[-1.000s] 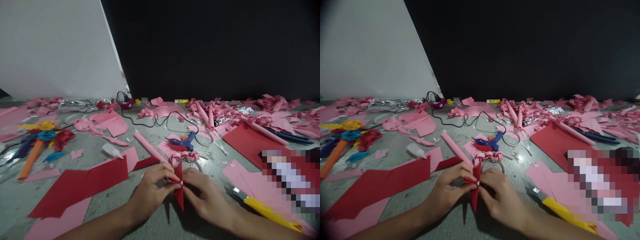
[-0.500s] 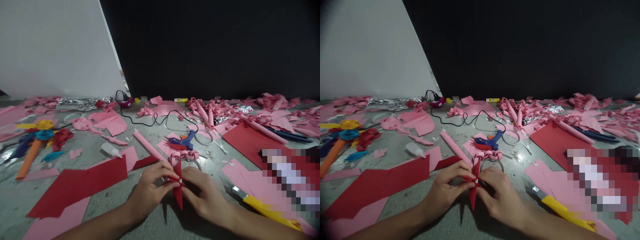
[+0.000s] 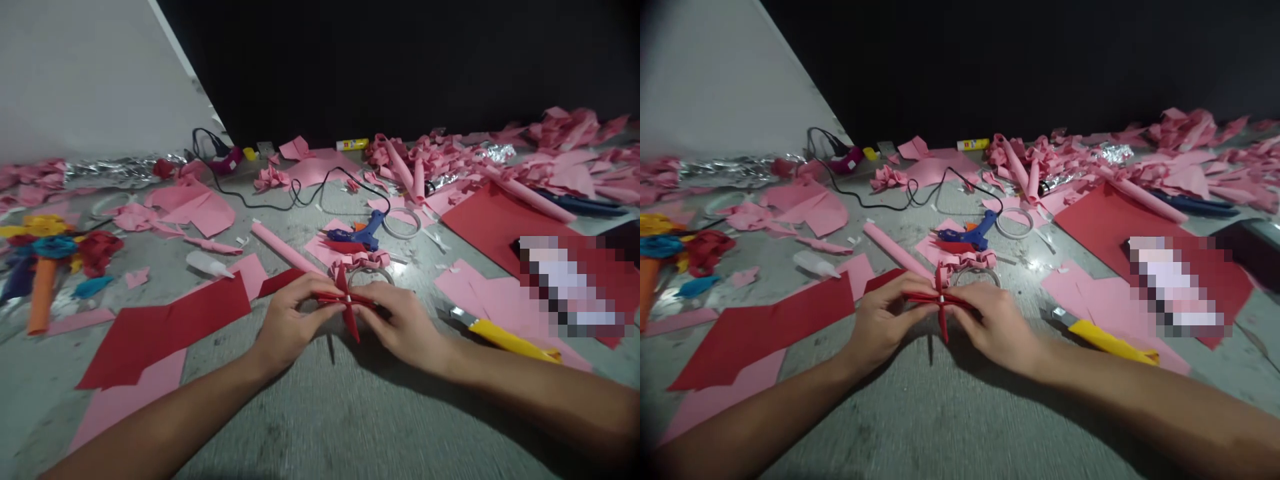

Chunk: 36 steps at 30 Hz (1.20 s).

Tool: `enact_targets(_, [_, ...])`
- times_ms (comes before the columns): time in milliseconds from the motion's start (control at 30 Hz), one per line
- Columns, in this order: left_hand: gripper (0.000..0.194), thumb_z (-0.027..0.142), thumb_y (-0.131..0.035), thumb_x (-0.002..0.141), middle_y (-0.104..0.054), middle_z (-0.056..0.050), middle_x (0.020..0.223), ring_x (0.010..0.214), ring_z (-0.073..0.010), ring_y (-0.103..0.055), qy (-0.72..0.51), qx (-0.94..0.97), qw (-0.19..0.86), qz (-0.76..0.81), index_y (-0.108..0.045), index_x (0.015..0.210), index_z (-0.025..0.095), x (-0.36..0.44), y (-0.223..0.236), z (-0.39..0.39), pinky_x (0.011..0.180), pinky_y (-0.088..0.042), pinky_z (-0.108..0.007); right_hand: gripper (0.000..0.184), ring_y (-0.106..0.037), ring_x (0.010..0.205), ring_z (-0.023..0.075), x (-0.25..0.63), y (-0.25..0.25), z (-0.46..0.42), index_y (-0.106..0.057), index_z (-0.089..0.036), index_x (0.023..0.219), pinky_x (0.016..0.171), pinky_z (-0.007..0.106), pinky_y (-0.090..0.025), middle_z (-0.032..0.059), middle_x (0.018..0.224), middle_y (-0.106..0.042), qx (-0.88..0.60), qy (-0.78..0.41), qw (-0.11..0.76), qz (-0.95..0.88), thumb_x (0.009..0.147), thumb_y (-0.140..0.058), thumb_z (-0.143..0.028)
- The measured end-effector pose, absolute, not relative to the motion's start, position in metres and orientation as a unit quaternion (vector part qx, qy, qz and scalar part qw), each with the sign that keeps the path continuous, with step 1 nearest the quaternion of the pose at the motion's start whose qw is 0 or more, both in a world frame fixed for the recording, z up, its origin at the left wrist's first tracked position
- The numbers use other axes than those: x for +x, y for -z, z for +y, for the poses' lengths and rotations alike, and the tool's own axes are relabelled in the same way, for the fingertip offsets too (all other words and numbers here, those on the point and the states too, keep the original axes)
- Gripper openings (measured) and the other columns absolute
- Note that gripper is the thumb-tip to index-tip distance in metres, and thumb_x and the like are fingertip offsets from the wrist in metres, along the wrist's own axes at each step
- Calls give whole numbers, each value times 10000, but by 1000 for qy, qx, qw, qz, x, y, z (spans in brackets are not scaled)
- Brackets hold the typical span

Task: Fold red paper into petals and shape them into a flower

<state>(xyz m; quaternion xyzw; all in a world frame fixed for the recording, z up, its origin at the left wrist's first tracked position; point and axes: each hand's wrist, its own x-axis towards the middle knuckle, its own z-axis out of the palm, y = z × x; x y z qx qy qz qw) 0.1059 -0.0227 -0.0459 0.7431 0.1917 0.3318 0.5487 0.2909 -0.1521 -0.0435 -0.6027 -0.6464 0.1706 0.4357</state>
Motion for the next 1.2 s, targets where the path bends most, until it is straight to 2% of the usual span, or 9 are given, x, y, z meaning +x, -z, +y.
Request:
enact_targets(200, [111, 251, -881, 899, -810, -25, 1004, 964, -177, -742, -328, 731, 560, 212, -841, 1002, 243, 105, 45, -21, 940, -594, -301, 267, -799, 941, 207, 291, 41, -154, -804, -229, 1236, 912, 375, -642, 73, 1048, -850, -612, -187, 445, -627, 1098, -577, -236])
enact_targets(433, [75, 301, -805, 984, -801, -25, 977, 927, -165, -738, -353, 701, 579, 219, -859, 971, 250, 105, 45, -20, 855, -585, -268, 231, -816, 992, 212, 290, 36, -153, -806, -210, 1240, 949, 376, -651, 69, 1137, -861, -611, -195, 469, -607, 1090, -640, -268])
enact_targets(533, [117, 325, -780, 1009, -795, -31, 983, 917, -162, -733, -349, 697, 584, 226, -861, 988, 243, 105, 43, -20, 827, -582, -258, 192, -813, 960, 200, 290, 35, -153, -821, -213, 1153, 918, 348, -646, 48, 1097, -865, -624, -210, 474, -584, 1087, -649, -267])
enact_targets(633, [146, 336, -754, 1030, -801, -40, 1022, 969, -169, -744, -344, 708, 576, 222, -862, 1027, 238, 105, 42, -22, 873, -597, -261, 180, -799, 891, 186, 290, 35, -154, -823, -203, 1089, 881, 327, -635, 38, 1018, -861, -627, -202, 476, -583, 1084, -649, -251])
enact_targets(767, [138, 296, -822, 977, -822, -26, 1065, 973, -161, -768, -371, 709, 549, 242, -847, 1104, 249, 105, 44, -24, 870, -617, -248, 175, -783, 839, 179, 289, 36, -154, -824, -199, 1054, 827, 309, -616, 31, 968, -854, -631, -188, 479, -581, 1081, -655, -241])
enact_targets(967, [44, 227, -833, 960, -830, -13, 975, 941, -155, -772, -405, 742, 490, 212, -851, 996, 246, 104, 46, -25, 893, -623, -256, 144, -772, 772, 168, 289, 38, -153, -834, -192, 1049, 744, 277, -594, 25, 918, -852, -630, -182, 498, -568, 1058, -696, -233])
enact_targets(1200, [93, 224, -828, 964, -837, -7, 1022, 979, -144, -780, -392, 739, 503, 219, -864, 1034, 274, 104, 45, -23, 903, -623, -239, 148, -821, 897, 198, 289, 35, -152, -852, -214, 1125, 870, 317, -656, 36, 1054, -877, -621, -192, 507, -567, 1018, -750, -221])
